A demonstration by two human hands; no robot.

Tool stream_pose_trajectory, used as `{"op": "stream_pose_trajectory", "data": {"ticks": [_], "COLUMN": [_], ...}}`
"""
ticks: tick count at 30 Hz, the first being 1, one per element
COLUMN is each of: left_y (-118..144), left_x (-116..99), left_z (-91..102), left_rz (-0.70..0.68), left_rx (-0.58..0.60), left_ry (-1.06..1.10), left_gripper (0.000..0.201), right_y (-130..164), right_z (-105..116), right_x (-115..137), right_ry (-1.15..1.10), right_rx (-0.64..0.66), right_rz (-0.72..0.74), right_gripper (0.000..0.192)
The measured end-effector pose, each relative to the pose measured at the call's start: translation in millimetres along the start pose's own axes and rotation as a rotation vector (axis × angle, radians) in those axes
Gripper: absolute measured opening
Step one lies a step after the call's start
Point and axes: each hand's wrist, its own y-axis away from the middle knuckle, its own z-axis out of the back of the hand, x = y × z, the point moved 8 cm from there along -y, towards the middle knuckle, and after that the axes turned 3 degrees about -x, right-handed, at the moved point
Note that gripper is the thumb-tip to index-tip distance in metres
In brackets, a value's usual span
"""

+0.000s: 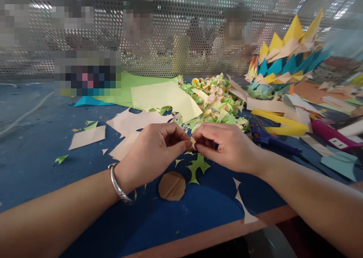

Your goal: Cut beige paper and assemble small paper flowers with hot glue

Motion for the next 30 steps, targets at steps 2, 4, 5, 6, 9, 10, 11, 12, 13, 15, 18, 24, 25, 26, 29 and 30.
{"op": "stream_pose_trajectory", "data": {"ticks": [2, 4, 5, 6, 9, 10, 11, 12, 13, 15, 18, 24, 25, 26, 29, 30], "left_y": [0, 1, 1, 1, 2, 2, 3, 4, 4, 5, 6, 3, 3, 3, 3, 3], "left_x": [1, 2, 2, 3, 3, 2, 1, -1, -3, -6, -9, -13, -13, -13, -12, -11], "left_z": [0.1, 0.8, 1.5, 2.3, 4.5, 5.0, 5.4, 5.8, 6.2, 6.4, 6.2, 6.8, 6.8, 7.0, 7.1, 6.8], "left_rz": [0.014, 0.019, 0.019, 0.018, 0.003, -0.006, -0.017, -0.031, -0.044, -0.065, -0.077, -0.062, -0.059, -0.056, -0.035, -0.025], "left_rx": [0.005, 0.007, 0.003, -0.003, -0.029, -0.038, -0.046, -0.055, -0.064, -0.078, -0.087, -0.102, -0.099, -0.097, -0.084, -0.078], "left_ry": [0.011, 0.047, 0.066, 0.078, 0.058, 0.042, 0.025, 0.011, -0.003, -0.038, -0.076, -0.088, -0.091, -0.096, -0.104, -0.102], "left_gripper": [0.013, 0.013, 0.013, 0.012, 0.011, 0.01, 0.01, 0.01, 0.01, 0.01, 0.011, 0.008, 0.009, 0.009, 0.01, 0.01], "right_y": [0, 0, -1, -1, -2, -2, -2, -2, -2, -2, -2, -3, -3, -2, -2, -2], "right_z": [-1, -1, -1, 0, 2, 3, 3, 3, 3, 2, 0, -1, -2, -2, -4, -4], "right_x": [0, -1, -2, -2, -2, -2, -2, -2, -2, -2, -2, -4, -4, -4, -5, -5], "right_ry": [0.0, -0.008, -0.015, -0.021, -0.028, -0.027, -0.026, -0.024, -0.023, -0.024, -0.032, -0.03, -0.029, -0.028, -0.035, -0.034], "right_rx": [0.002, -0.006, -0.011, -0.016, -0.029, -0.031, -0.033, -0.034, -0.034, -0.029, -0.021, -0.027, -0.025, -0.023, -0.02, -0.016], "right_rz": [0.003, -0.007, -0.015, -0.021, -0.023, -0.022, -0.023, -0.025, -0.026, -0.027, -0.031, -0.044, -0.042, -0.041, -0.044, -0.045], "right_gripper": [0.005, 0.005, 0.005, 0.005, 0.006, 0.006, 0.006, 0.006, 0.006, 0.006, 0.005, 0.007, 0.007, 0.007, 0.009, 0.009]}}
